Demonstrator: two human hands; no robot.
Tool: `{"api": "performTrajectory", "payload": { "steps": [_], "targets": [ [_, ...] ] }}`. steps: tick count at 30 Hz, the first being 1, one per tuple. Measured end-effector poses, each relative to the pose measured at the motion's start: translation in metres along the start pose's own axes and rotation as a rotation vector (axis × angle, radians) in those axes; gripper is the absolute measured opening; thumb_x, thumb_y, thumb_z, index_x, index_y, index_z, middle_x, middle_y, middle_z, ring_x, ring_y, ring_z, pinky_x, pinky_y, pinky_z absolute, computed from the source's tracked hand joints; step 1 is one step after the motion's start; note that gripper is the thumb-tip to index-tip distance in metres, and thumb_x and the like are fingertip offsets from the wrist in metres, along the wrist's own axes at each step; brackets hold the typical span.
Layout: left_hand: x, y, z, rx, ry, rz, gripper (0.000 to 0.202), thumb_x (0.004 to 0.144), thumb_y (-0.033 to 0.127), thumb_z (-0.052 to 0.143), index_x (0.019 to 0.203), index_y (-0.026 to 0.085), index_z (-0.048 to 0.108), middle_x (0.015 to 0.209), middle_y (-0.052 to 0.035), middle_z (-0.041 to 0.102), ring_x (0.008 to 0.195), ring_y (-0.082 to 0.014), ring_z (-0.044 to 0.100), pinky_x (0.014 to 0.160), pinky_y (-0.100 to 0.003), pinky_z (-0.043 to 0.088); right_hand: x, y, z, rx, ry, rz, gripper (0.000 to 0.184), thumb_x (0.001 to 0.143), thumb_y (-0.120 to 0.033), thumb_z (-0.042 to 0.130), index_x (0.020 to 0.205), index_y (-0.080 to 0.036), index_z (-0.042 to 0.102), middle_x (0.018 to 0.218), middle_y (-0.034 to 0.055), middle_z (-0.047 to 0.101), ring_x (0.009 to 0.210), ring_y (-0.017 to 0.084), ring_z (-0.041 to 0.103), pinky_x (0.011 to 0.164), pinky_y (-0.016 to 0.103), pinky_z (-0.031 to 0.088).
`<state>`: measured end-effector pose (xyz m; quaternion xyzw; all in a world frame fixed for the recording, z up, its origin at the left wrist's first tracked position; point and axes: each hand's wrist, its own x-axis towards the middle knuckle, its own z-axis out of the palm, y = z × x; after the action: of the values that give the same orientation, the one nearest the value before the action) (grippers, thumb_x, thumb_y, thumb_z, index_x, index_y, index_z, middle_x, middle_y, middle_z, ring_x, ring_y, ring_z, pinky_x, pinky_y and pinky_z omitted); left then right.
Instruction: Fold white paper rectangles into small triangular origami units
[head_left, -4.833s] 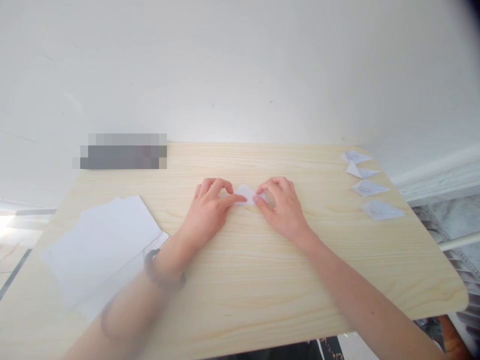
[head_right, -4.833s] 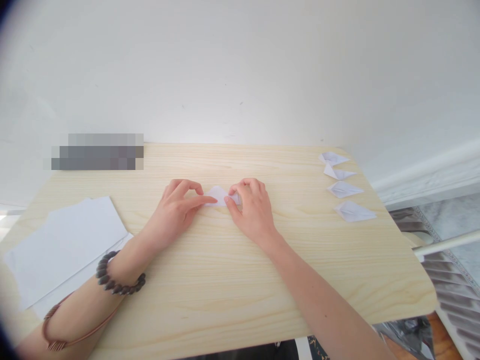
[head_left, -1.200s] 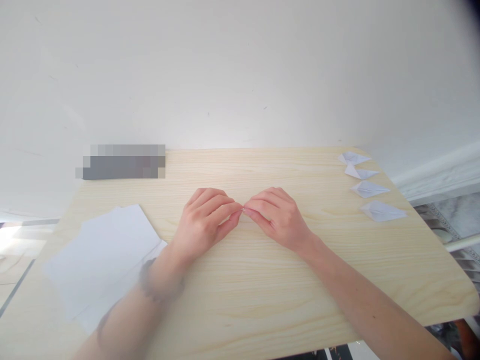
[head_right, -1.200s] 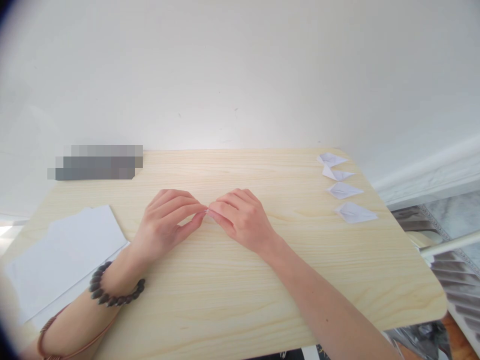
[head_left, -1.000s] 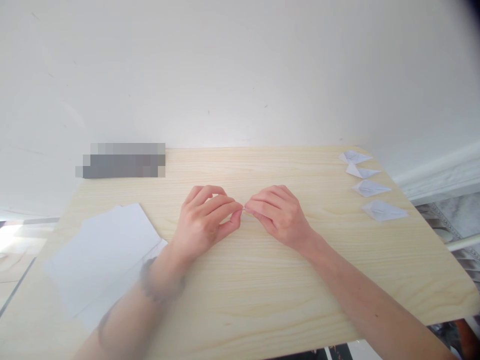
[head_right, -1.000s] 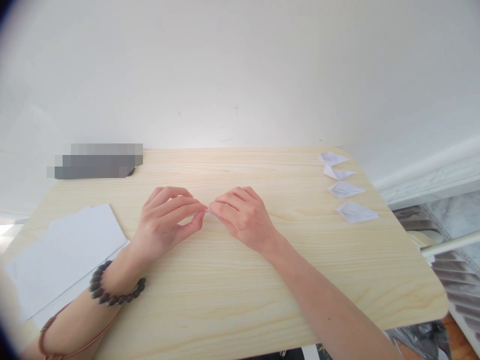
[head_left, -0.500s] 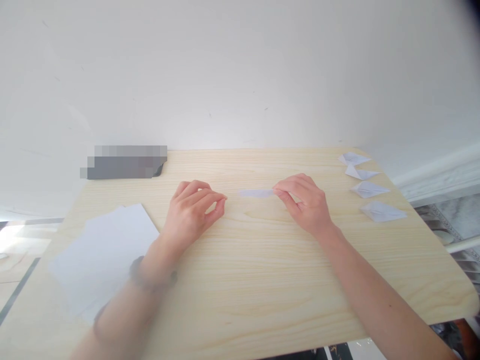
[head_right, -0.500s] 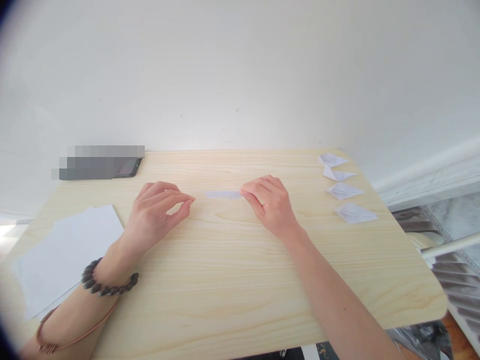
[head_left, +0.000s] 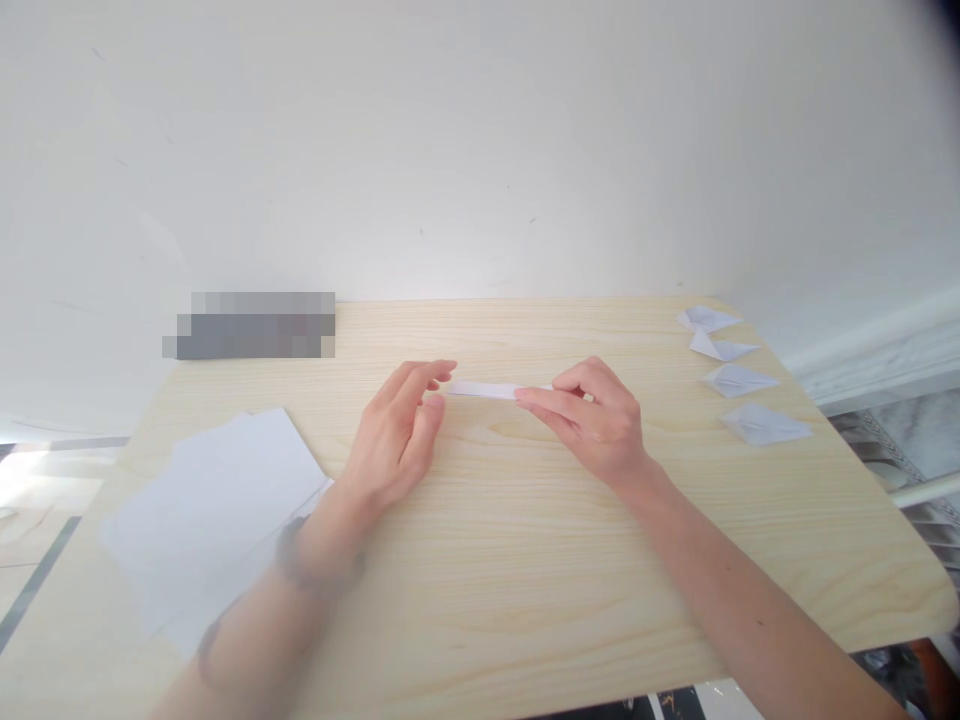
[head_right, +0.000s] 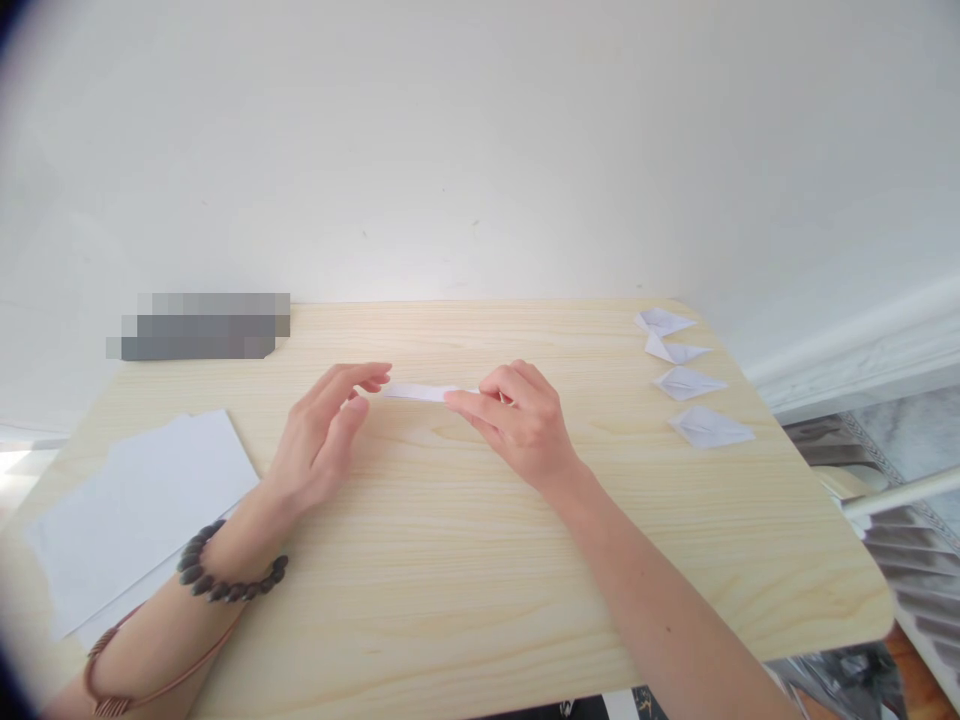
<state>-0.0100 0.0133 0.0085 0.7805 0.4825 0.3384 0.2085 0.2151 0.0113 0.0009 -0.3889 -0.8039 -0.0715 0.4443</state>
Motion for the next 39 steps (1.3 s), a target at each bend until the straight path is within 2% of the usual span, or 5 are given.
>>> {"api": "performTrajectory", "payload": {
  "steps": [8,15,19,31,39],
  "targets": [
    [0.0,0.003,0.006,-0.304,-0.188,-0.332,0.042,0.087,0.045,0.046,0.124,0.025,0.051,0.087,-0.0018,0.067,0.074,-0.018,0.06,0.069,-0.03,0.046,0.0,-0.007,0.002,0.047,-0.004,-0.037,0.021,0.077,-0.013,0.065,0.087,-0.031,0.07,0.06,-0.003,0.045,0.058,0.01,0.041,0.055,0.025,0.036],
    [0.002,0.0,0.009,-0.575,-0.075,-0.3,0.029,0.081,0.036,0.06,0.106,0.021,0.062,0.105,-0.005,0.066,0.093,-0.0198,0.06,0.078,-0.027,0.046,-0.001,-0.007,0.006,0.274,-0.076,0.232,0.037,0.08,-0.021,0.061,0.117,-0.024,0.054,0.086,0.0025,0.057,0.076,0.013,0.055,0.07,0.029,0.049],
    [0.001,0.002,0.009,-0.508,-0.121,-0.288,0.028,0.083,0.036,0.056,0.106,0.021,0.061,0.102,-0.0045,0.067,0.088,-0.0197,0.061,0.073,-0.028,0.047,-0.004,-0.012,0.008,0.296,-0.09,0.398,0.023,0.082,-0.02,0.057,0.105,-0.023,0.054,0.081,-0.0007,0.063,0.071,0.011,0.059,0.066,0.024,0.05],
    [0.0,0.004,0.009,0.122,0.221,0.235,0.016,0.078,0.021,0.064,0.093,0.023,0.06,0.084,-0.0023,0.054,0.083,-0.0169,0.05,0.074,-0.033,0.045,-0.006,-0.013,0.01,0.231,-0.112,0.157,0.01,0.081,-0.014,0.055,0.087,-0.021,0.056,0.077,-0.0013,0.068,0.066,0.01,0.062,0.063,0.024,0.049],
    [0.0,0.0,0.009,0.277,0.296,0.284,0.009,0.076,0.02,0.066,0.083,0.025,0.065,0.088,-0.0047,0.056,0.089,-0.0205,0.046,0.075,-0.035,0.042,-0.005,-0.014,0.011,0.224,-0.131,0.139,0.011,0.079,-0.012,0.058,0.086,-0.02,0.058,0.084,0.0006,0.069,0.075,0.011,0.064,0.071,0.026,0.05]
  ]
}}
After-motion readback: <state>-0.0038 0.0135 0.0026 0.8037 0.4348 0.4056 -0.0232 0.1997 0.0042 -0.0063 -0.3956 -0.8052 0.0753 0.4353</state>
